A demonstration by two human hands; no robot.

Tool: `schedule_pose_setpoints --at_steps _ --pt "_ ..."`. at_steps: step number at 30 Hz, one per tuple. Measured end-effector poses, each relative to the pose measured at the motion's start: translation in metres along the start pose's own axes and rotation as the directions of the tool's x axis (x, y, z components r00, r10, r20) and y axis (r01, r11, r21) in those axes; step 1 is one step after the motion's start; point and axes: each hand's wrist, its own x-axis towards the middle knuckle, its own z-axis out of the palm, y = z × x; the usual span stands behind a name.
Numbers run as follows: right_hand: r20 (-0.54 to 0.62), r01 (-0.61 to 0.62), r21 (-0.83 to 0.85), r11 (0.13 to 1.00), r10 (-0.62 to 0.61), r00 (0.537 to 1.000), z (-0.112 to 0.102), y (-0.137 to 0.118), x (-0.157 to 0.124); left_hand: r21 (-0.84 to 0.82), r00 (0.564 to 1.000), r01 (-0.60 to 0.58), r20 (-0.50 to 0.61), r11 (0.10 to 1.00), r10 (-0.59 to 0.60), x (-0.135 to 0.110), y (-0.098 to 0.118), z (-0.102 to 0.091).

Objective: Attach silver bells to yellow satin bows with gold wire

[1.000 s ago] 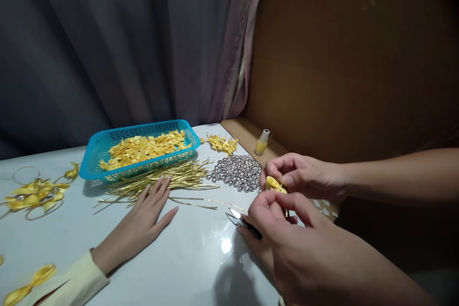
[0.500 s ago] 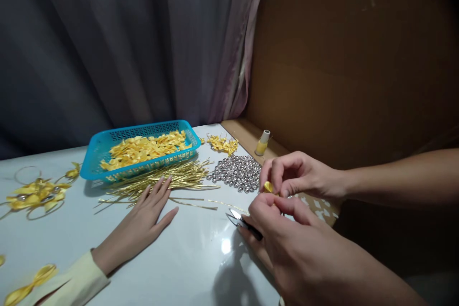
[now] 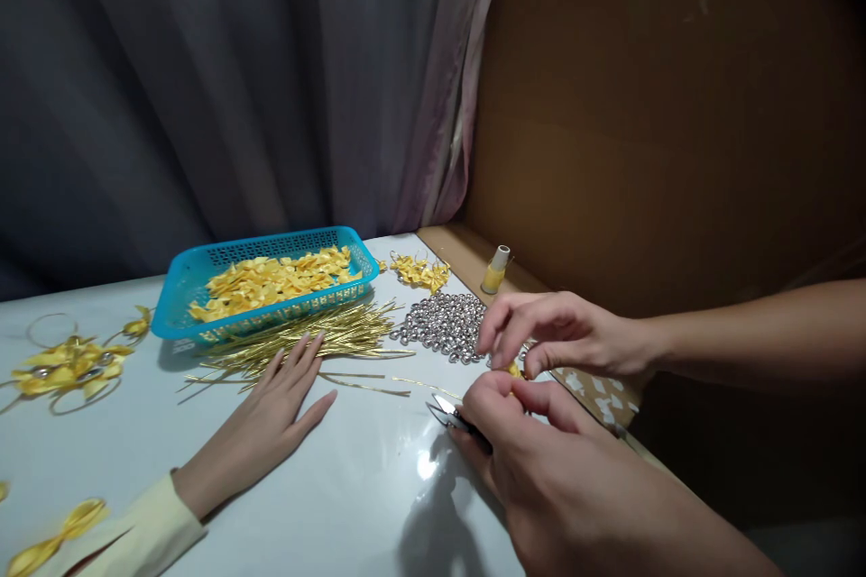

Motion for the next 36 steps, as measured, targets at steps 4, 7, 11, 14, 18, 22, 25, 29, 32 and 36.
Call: schedule_pose_setpoints --at_steps 4,7,11,14,18,22,25,29,32,36 --pt "-0.011 0.080 -0.151 0.985 -0.083 0.996 -0.003 0.000 0.001 -0.001 1.000 0.003 0.007 1.000 -0.003 0.000 0.000 0.000" --pt "0.022 0.104 -0.185 0.977 -0.102 0.995 -0.003 0.001 0.000 -0.013 1.000 0.007 0.002 1.000 -0.007 0.000 0.000 0.000" --pt "-0.047 -0.013 -0.054 0.998 0.010 0.999 0.001 0.003 -0.003 -0.026 1.000 0.013 0.008 1.000 -0.013 0.001 0.001 0.000" --pt "-0.086 -0.082 0.077 0.994 0.088 0.992 0.002 0.003 -0.005 -0.023 1.000 0.014 0.012 1.000 -0.014 0.001 0.001 0.000" --pt "-0.017 0.063 -0.051 0.997 -0.064 0.998 -0.001 0.000 -0.003 -0.007 1.000 0.005 0.010 1.000 -0.005 0.000 0.000 0.000" --pt "0.098 0.181 -0.266 0.947 -0.160 0.982 -0.006 0.001 0.000 -0.017 1.000 0.001 0.002 1.000 -0.001 0.000 0.001 0.000" --pt "0.078 0.208 -0.315 0.926 -0.193 0.978 -0.008 0.005 -0.001 -0.031 1.000 0.006 -0.006 1.000 -0.006 0.000 0.001 0.000" --pt "0.021 0.194 -0.343 0.919 -0.199 0.980 -0.006 0.008 -0.002 -0.040 1.000 0.009 -0.011 0.999 -0.009 0.001 0.000 0.000" --pt "-0.035 0.157 -0.348 0.924 -0.180 0.983 -0.003 0.007 -0.002 -0.039 1.000 0.006 -0.009 0.999 -0.007 0.001 -0.001 0.000" --pt "-0.046 0.160 -0.351 0.923 -0.187 0.981 -0.003 0.006 -0.001 -0.038 1.000 0.011 0.000 0.999 -0.011 0.001 0.000 0.000"
